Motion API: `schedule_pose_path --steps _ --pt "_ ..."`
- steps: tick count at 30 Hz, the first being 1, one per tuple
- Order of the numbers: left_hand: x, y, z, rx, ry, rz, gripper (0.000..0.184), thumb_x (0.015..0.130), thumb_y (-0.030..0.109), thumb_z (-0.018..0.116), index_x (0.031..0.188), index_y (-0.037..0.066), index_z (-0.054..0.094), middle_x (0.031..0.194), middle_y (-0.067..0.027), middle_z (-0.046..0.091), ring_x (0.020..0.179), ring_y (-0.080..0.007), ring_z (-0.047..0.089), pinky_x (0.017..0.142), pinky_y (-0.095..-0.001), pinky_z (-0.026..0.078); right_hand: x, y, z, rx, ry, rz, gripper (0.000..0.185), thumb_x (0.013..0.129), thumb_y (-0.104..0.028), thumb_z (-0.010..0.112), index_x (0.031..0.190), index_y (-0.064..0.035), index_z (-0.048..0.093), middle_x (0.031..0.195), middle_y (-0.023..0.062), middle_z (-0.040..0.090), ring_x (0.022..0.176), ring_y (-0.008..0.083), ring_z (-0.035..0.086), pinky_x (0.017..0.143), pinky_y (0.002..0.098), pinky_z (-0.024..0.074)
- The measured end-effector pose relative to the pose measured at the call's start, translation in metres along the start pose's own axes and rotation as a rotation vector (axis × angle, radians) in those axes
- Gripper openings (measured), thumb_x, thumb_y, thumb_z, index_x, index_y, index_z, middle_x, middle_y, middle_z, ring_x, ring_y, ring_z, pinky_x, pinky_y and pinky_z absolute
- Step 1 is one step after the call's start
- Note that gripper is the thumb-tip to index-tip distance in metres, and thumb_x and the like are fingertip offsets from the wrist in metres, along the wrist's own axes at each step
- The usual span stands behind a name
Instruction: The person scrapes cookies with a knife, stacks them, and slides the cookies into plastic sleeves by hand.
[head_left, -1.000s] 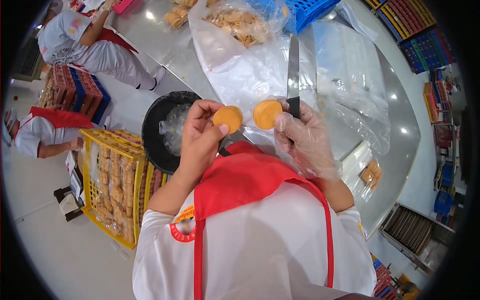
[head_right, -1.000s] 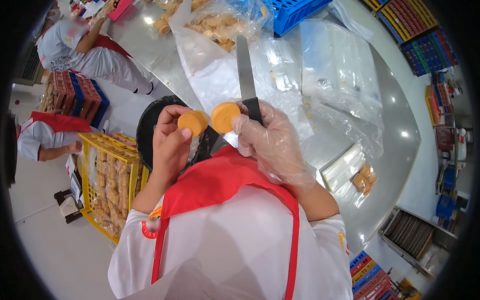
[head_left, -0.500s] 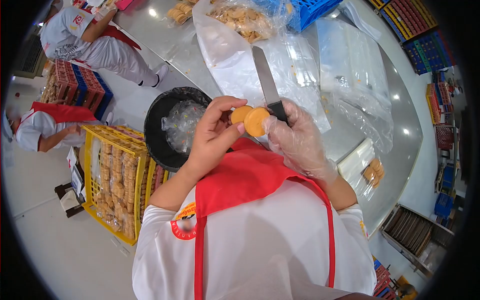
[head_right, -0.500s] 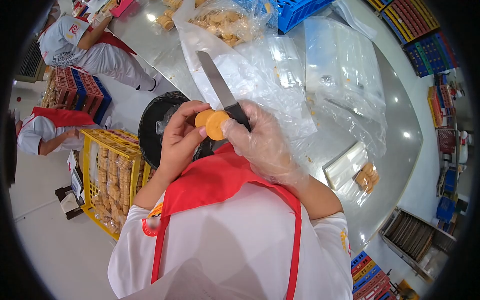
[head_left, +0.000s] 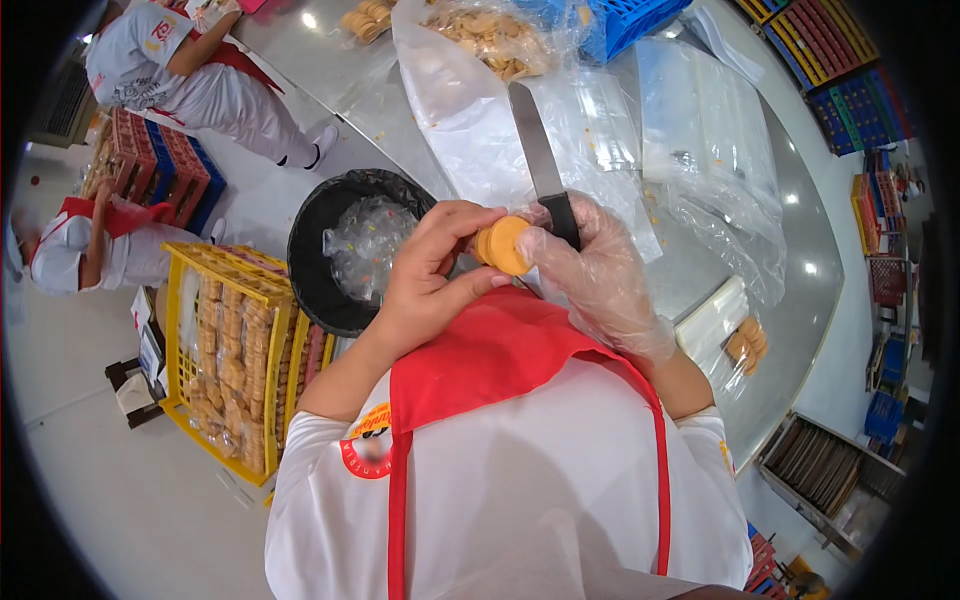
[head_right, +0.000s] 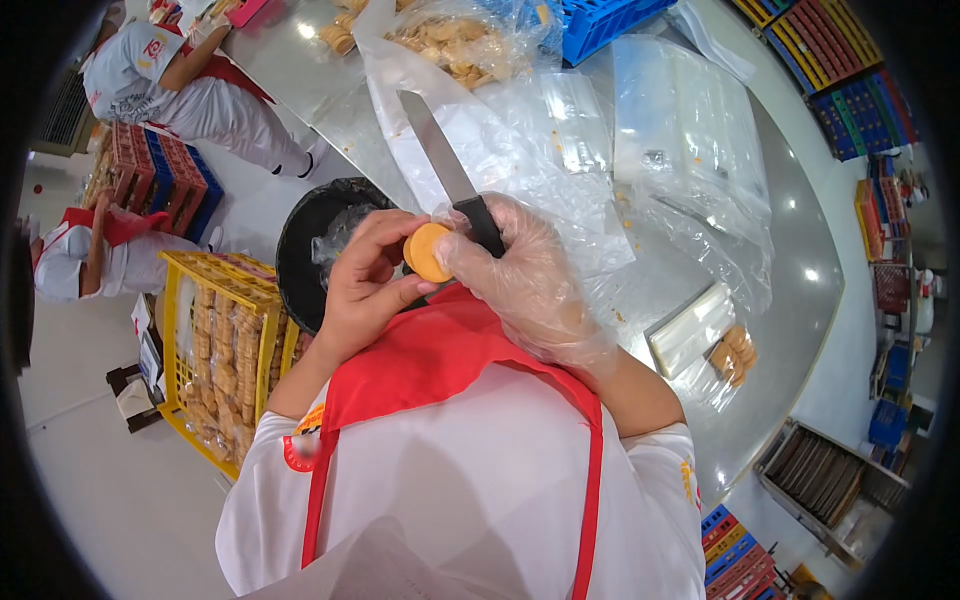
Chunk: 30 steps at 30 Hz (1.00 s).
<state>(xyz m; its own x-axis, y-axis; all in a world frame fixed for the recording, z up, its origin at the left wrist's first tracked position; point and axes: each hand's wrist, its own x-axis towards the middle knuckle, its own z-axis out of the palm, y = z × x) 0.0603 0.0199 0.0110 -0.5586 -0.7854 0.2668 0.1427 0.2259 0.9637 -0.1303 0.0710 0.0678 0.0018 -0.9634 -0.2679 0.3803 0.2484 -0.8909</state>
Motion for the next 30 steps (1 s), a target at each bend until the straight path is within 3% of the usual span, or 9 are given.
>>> schedule_pose_path --steps 3,9,13,19,22,24,28,29,30 --pt "-0.003 -0.002 -0.001 -0.006 -0.028 -0.009 0.059 0.079 0.001 0.077 0.133 0.0 0.054 0.127 -0.0116 0.05 0.116 -0.0214 0.053 0.099 -0.0326 0.043 0.0 0.001 0.002 -0.013 0.009 -0.003 0.019 0.09 -0.01 0.068 0.106 0.0011 0.063 0.096 0.001 0.06 0.088 0.0063 0.055 0.079 0.0229 0.0488" --pt "-0.007 0.001 0.001 -0.055 -0.003 0.038 0.065 0.077 0.002 0.08 0.136 0.002 0.052 0.128 -0.0107 0.048 0.117 -0.0201 0.053 0.099 -0.032 0.043 0.005 0.008 0.008 -0.167 0.018 -0.103 0.019 0.089 -0.011 0.07 0.101 0.0024 0.063 0.093 0.0022 0.059 0.085 0.0076 0.056 0.074 0.0238 0.0499" --pt "-0.009 -0.001 -0.001 0.004 0.063 0.101 0.061 0.076 0.006 0.083 0.132 0.005 0.057 0.121 -0.0085 0.052 0.11 -0.0187 0.054 0.092 -0.03 0.044 0.008 0.01 0.009 -0.258 -0.003 -0.102 0.021 0.088 -0.012 0.07 0.101 0.0033 0.063 0.094 0.0029 0.059 0.083 0.0077 0.056 0.07 0.0248 0.0502" --pt "-0.013 0.001 -0.008 0.004 0.101 0.154 0.061 0.076 0.005 0.083 0.131 0.005 0.057 0.122 -0.0091 0.05 0.112 -0.0189 0.053 0.094 -0.0303 0.045 0.006 0.002 0.005 -0.104 0.085 -0.062 0.02 0.095 -0.015 0.063 0.106 0.0007 0.063 0.09 0.0025 0.059 0.077 0.0084 0.057 0.067 0.0242 0.0483" --pt "-0.016 0.006 -0.015 -0.012 0.17 0.158 0.061 0.076 0.004 0.082 0.131 0.005 0.056 0.122 -0.0092 0.049 0.112 -0.0186 0.053 0.095 -0.0299 0.045 0.001 0.0 -0.009 -0.143 0.239 -0.258 0.02 0.098 -0.012 0.056 0.112 0.0004 0.062 0.088 0.0058 0.062 0.076 0.0123 0.058 0.067 0.0274 0.0479" --pt "-0.018 0.005 -0.02 -0.019 0.213 0.165 0.061 0.076 0.003 0.082 0.131 0.005 0.056 0.123 -0.0092 0.049 0.112 -0.0184 0.053 0.095 -0.0298 0.045 -0.007 0.002 -0.023 -0.589 0.286 -0.386 0.021 0.097 -0.01 0.055 0.114 0.0005 0.062 0.09 0.0089 0.064 0.075 0.0167 0.059 0.069 0.0307 0.0484" --pt "-0.02 0.003 -0.027 0.006 0.259 0.168 0.06 0.076 0.002 0.081 0.13 0.005 0.056 0.122 -0.009 0.049 0.112 -0.0187 0.054 0.095 -0.0304 0.045 -0.021 -0.005 -0.024 -1.07 0.021 -0.71 0.025 0.096 -0.008 0.055 0.118 -0.0004 0.063 0.095 0.0135 0.066 0.079 0.025 0.062 0.075 0.036 0.0492" --pt "-0.021 0.002 -0.029 0.014 0.265 0.169 0.061 0.075 0.001 0.081 0.13 0.005 0.056 0.123 -0.009 0.049 0.112 -0.0188 0.054 0.095 -0.0304 0.045 -0.024 -0.005 -0.029 -1.027 -0.006 -0.572 0.026 0.094 -0.007 0.057 0.119 -0.0011 0.065 0.097 0.015 0.067 0.084 0.0282 0.063 0.08 0.0349 0.0487" --pt "-0.019 0.001 -0.03 0.017 0.261 0.172 0.061 0.075 0.001 0.081 0.13 0.005 0.056 0.123 -0.009 0.049 0.111 -0.0188 0.054 0.095 -0.0305 0.045 -0.026 -0.004 -0.037 -1.021 0.104 -0.544 0.027 0.094 -0.006 0.057 0.119 -0.0012 0.065 0.097 0.0155 0.066 0.084 0.0286 0.062 0.08 0.0348 0.0484"
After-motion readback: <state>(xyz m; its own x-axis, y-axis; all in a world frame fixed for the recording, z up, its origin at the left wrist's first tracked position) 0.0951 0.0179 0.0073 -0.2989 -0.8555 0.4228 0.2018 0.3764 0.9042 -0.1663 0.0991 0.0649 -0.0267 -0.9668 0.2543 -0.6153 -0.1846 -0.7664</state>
